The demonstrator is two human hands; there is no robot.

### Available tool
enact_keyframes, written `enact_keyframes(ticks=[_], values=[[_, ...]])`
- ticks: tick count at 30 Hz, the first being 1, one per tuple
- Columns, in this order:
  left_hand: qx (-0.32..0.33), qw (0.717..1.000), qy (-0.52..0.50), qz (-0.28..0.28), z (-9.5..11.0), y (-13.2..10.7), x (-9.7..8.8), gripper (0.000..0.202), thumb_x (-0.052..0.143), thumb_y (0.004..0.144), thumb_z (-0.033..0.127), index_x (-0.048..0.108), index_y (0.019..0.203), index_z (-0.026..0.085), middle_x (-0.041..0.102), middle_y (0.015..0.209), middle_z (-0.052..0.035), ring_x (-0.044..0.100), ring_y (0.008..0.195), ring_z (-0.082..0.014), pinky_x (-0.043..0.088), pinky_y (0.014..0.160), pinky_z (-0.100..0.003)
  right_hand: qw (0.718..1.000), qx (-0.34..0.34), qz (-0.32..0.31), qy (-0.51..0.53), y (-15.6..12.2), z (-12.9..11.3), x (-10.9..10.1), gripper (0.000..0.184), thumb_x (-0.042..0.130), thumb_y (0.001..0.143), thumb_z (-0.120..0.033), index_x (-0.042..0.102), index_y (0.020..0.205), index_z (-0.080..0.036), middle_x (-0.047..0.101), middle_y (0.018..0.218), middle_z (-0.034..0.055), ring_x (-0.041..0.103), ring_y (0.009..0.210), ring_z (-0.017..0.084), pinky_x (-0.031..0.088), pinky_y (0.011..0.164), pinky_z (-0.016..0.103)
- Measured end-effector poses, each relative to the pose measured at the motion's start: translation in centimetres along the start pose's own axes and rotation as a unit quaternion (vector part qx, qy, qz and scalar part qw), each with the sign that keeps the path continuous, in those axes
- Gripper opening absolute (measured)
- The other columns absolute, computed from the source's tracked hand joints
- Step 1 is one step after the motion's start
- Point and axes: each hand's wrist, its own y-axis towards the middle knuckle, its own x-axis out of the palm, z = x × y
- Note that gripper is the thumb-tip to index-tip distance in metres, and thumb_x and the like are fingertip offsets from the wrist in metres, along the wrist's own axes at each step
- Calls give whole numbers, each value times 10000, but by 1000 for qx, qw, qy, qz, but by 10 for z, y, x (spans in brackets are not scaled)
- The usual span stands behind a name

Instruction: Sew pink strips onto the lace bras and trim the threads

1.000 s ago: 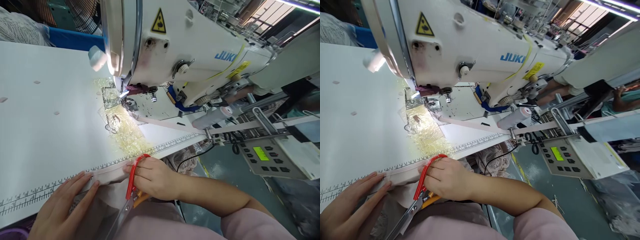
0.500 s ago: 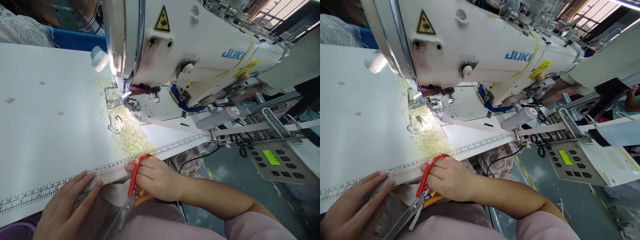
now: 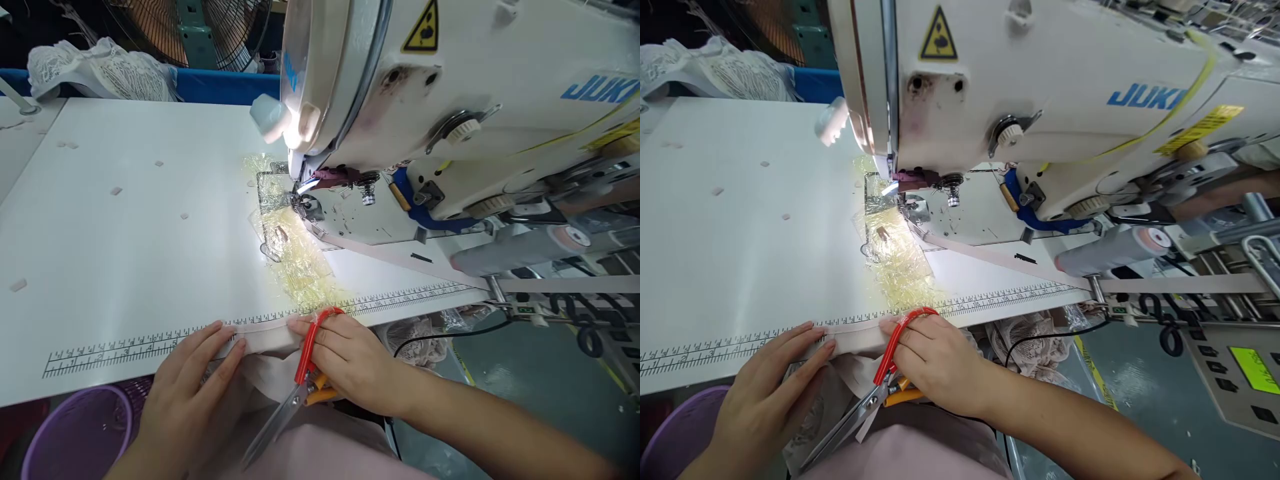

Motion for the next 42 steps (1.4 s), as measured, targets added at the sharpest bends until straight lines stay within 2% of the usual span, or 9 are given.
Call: enact_keyframes(ticks=[7, 13, 18, 24, 26, 30, 36, 40, 42], values=[[-1, 1000, -8, -6, -2, -3, 0, 438, 590, 813, -5, 577, 1232, 121, 597, 1201, -172, 546, 1165, -324, 469, 928, -469, 1000, 13, 5, -4, 1, -1, 0, 210, 484, 943, -155, 663, 1024, -82, 674, 1202, 103, 632, 1040, 208, 546, 869, 334], [-11, 1000, -12, -11, -5, -8, 3, 544, 598, 818, 10, 524, 1327, 188, 599, 1236, -140, 540, 1193, -311, 467, 960, -469, 1000, 19, 4, -4, 1, -1, 2, 240, 436, 957, -140, 645, 1059, -81, 668, 1213, 108, 629, 1016, 206, 531, 847, 328], [5, 1000, 7, 13, -23, -25, 15, 575, 550, 837, 85, 486, 1377, 271, 601, 1287, -82, 568, 1177, -279, 477, 998, -431, 1000, 4, 8, -25, 1, 2, 4, 218, 445, 965, -150, 658, 929, -115, 688, 1176, 86, 623, 987, 177, 517, 854, 301], [69, 997, 6, 26, -42, -33, 27, 557, 535, 823, 164, 503, 1372, 252, 591, 1312, -96, 611, 1110, -292, 531, 948, -449, 1000, -3, 2, -29, 2, 7, 5, 217, 434, 975, -150, 646, 930, -129, 695, 1149, 74, 618, 1015, 154, 506, 852, 288], [64, 998, 8, 26, -40, -32, 26, 569, 523, 822, 144, 495, 1379, 256, 595, 1305, -99, 611, 1111, -300, 534, 943, -465, 1000, -7, -6, -21, 4, 8, 4, 234, 423, 976, -141, 648, 912, -124, 703, 1126, 71, 618, 1025, 149, 502, 875, 281], [5, 1000, 6, -1, -32, -31, 20, 597, 503, 831, 95, 469, 1397, 283, 586, 1319, -90, 582, 1164, -313, 518, 970, -488, 1000, -8, -9, -12, 6, 9, 0, 245, 425, 976, -143, 648, 877, -120, 710, 1100, 64, 619, 1033, 147, 497, 907, 273], [24, 999, -9, 24, -29, -22, 18, 599, 571, 820, 84, 490, 1381, 281, 610, 1269, -103, 602, 1124, -305, 518, 954, -468, 1000, -3, -22, -20, 5, 6, 4, 209, 432, 977, -137, 638, 955, -114, 720, 1034, 75, 634, 997, 144, 506, 908, 282], [-3, 999, -4, 32, -13, -7, 8, 604, 596, 854, 145, 434, 1416, 292, 625, 1233, -104, 566, 1173, -313, 477, 984, -489, 1000, -6, -17, -19, 7, 6, 11, 239, 410, 964, -138, 623, 856, -143, 720, 917, 72, 644, 886, 145, 519, 874, 286], [9, 999, 4, 36, -5, -11, 2, 587, 577, 871, 180, 414, 1429, 263, 595, 1270, -129, 518, 1230, -340, 447, 1007, -505, 1000, 2, -14, -13, 8, 6, 13, 230, 421, 943, -150, 600, 799, -160, 709, 865, 73, 637, 830, 149, 527, 835, 295]])
